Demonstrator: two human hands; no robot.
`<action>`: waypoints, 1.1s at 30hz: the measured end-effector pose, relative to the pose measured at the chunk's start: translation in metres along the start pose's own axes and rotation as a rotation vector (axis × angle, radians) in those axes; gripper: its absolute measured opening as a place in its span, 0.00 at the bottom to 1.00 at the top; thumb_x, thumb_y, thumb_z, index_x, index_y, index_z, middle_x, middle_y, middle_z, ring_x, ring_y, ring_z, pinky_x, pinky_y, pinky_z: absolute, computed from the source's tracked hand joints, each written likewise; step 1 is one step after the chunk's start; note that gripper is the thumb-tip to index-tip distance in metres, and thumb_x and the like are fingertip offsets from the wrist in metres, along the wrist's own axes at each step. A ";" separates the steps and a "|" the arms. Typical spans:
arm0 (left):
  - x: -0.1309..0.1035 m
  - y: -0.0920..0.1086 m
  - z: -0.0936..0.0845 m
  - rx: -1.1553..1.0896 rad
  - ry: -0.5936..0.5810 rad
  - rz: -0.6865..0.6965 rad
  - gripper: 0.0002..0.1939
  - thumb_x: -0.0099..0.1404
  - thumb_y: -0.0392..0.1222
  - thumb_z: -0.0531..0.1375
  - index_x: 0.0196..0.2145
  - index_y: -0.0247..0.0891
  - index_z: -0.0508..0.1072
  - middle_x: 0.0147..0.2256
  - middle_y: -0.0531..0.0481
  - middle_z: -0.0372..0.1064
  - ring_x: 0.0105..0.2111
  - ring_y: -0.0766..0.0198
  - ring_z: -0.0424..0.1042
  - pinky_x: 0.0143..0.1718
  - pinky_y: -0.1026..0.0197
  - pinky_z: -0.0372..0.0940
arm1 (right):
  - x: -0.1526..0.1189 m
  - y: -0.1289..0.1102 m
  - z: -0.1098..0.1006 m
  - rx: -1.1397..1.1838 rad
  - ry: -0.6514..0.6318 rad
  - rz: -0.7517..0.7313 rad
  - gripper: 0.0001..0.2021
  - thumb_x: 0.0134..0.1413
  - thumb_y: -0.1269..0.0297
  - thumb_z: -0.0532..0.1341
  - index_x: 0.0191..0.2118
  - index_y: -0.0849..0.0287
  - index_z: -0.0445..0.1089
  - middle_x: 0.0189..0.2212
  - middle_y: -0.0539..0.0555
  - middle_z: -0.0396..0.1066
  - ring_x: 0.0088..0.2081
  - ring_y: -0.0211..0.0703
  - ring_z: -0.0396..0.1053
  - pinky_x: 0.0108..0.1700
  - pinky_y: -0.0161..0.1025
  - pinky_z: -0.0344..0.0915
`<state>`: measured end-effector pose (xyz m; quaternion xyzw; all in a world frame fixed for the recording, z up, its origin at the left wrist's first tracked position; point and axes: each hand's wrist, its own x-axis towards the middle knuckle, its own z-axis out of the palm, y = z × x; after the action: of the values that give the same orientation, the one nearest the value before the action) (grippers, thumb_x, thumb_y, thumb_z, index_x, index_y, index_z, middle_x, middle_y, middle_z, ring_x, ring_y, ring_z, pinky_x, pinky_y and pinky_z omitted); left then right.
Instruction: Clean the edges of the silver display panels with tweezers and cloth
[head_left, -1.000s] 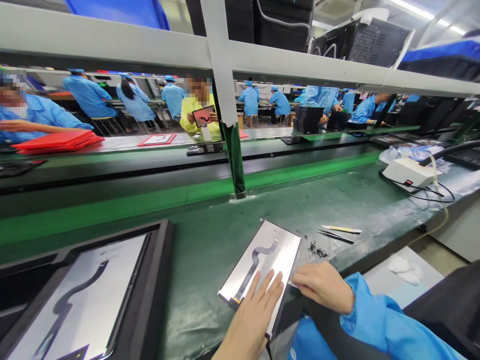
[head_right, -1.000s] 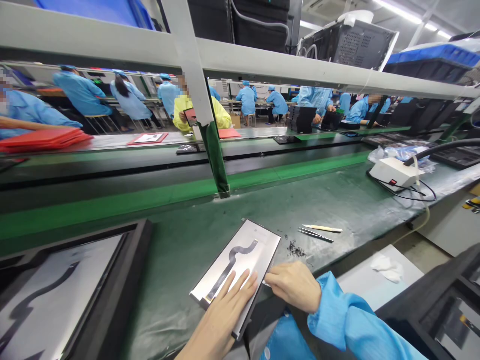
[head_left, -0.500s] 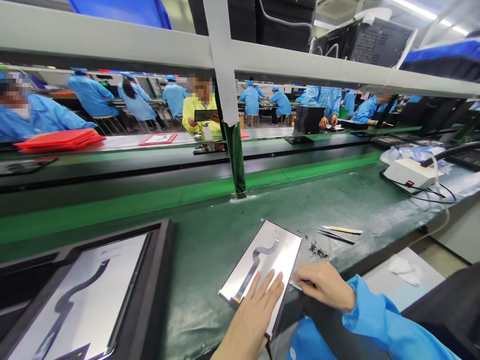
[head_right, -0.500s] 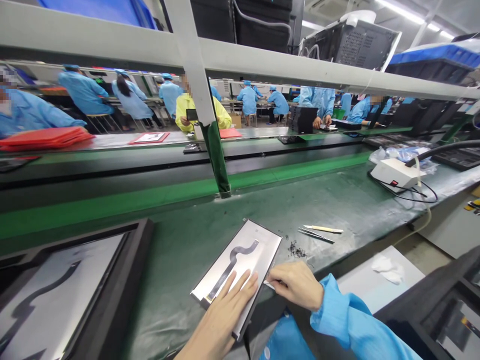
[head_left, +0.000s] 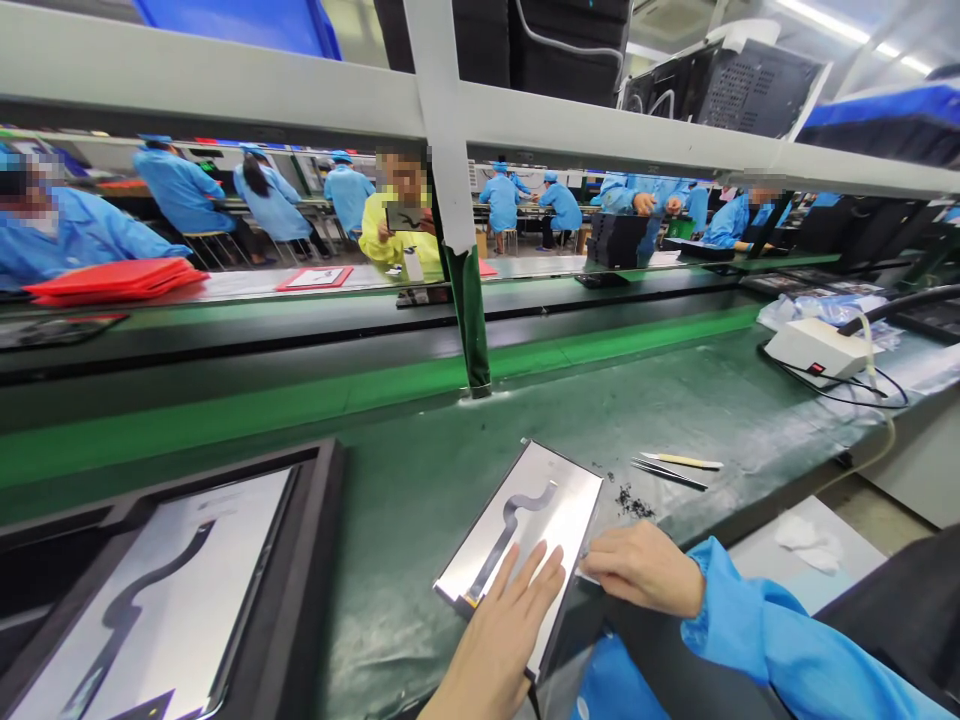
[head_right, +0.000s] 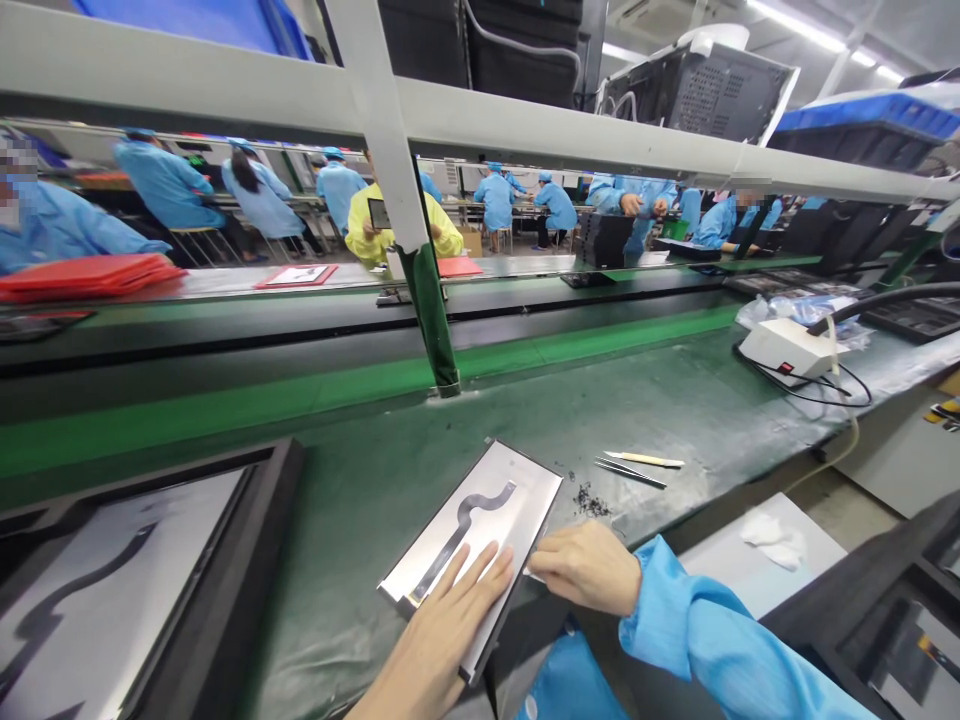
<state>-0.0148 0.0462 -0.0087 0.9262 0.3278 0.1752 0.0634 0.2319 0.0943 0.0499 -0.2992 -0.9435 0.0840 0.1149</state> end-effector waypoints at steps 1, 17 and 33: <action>0.000 0.000 -0.001 -0.003 -0.003 0.000 0.54 0.43 0.18 0.52 0.69 0.31 0.43 0.69 0.38 0.48 0.70 0.50 0.41 0.68 0.42 0.44 | 0.000 0.001 0.001 0.011 0.008 0.010 0.09 0.62 0.73 0.55 0.35 0.54 0.71 0.27 0.47 0.75 0.29 0.38 0.71 0.29 0.35 0.54; 0.001 0.003 -0.004 -0.011 -0.042 -0.016 0.58 0.40 0.19 0.50 0.70 0.33 0.38 0.70 0.40 0.45 0.70 0.50 0.41 0.68 0.41 0.46 | -0.007 -0.013 0.006 -0.139 0.040 0.084 0.11 0.66 0.73 0.52 0.33 0.56 0.68 0.27 0.51 0.72 0.29 0.41 0.68 0.26 0.39 0.49; 0.001 0.003 -0.001 0.003 -0.028 -0.007 0.56 0.38 0.18 0.50 0.68 0.29 0.45 0.70 0.40 0.46 0.71 0.51 0.39 0.69 0.42 0.42 | -0.010 -0.010 0.009 0.030 0.106 0.176 0.09 0.65 0.74 0.54 0.36 0.56 0.69 0.28 0.47 0.75 0.29 0.35 0.73 0.30 0.31 0.57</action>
<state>-0.0128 0.0450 -0.0069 0.9275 0.3303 0.1618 0.0672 0.2317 0.0797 0.0415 -0.3832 -0.9048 0.0918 0.1613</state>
